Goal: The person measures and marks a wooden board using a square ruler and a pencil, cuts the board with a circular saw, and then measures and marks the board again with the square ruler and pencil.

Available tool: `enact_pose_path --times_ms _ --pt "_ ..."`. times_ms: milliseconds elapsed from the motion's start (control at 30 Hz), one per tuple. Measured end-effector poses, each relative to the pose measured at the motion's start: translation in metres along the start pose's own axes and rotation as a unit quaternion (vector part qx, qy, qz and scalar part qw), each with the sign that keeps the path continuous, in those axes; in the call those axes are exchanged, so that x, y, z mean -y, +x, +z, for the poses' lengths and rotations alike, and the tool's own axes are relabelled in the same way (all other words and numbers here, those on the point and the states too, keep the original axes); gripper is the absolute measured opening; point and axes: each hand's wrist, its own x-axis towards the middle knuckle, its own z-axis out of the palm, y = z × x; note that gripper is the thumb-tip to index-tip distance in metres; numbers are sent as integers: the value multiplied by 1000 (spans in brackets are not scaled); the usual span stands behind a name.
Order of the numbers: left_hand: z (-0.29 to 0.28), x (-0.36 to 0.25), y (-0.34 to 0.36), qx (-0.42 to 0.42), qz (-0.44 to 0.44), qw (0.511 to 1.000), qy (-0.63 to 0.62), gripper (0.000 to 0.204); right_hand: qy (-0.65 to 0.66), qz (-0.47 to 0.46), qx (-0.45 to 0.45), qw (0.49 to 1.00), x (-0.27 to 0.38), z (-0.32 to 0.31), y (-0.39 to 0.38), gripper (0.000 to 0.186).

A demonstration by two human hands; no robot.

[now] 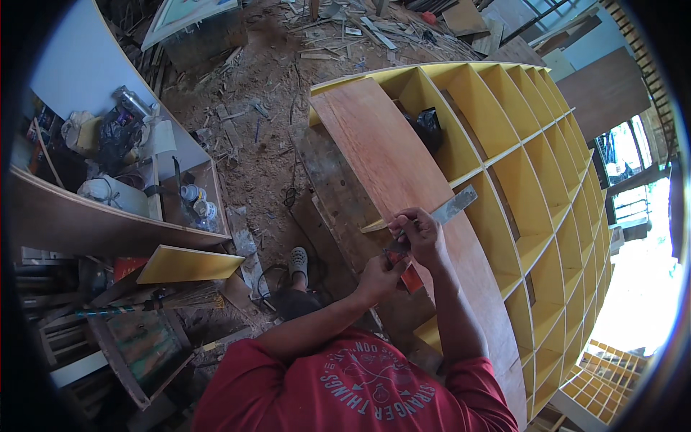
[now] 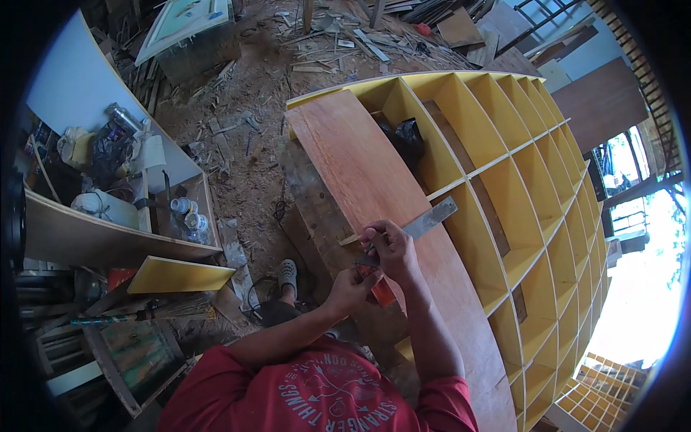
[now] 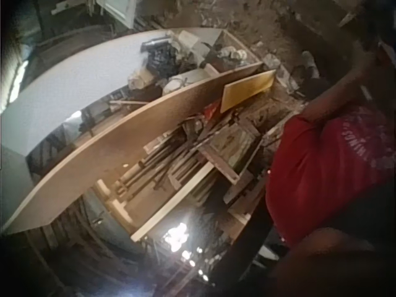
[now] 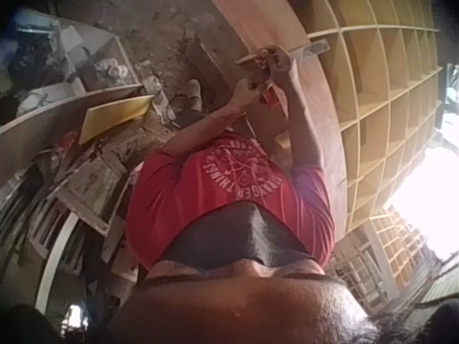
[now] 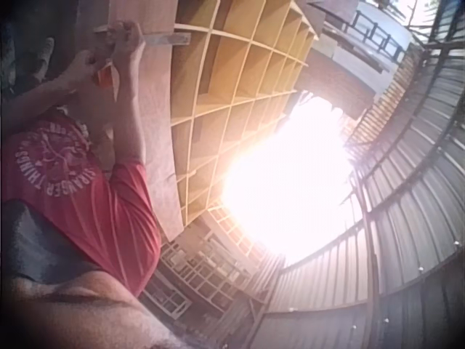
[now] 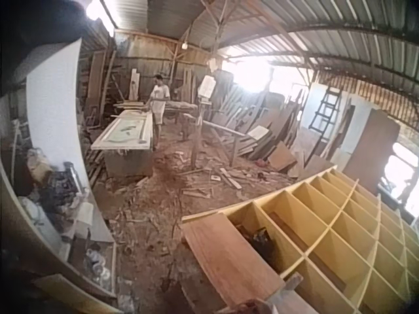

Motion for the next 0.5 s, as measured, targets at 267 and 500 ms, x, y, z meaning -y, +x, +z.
enact_pose_path --times_ms 267,500 --pt "-1 5 3 -5 38 993 110 39 -32 64 -92 993 19 -26 -7 24" --pt "-4 6 3 -10 44 992 119 30 -309 -94 -5 947 14 -68 -36 27"
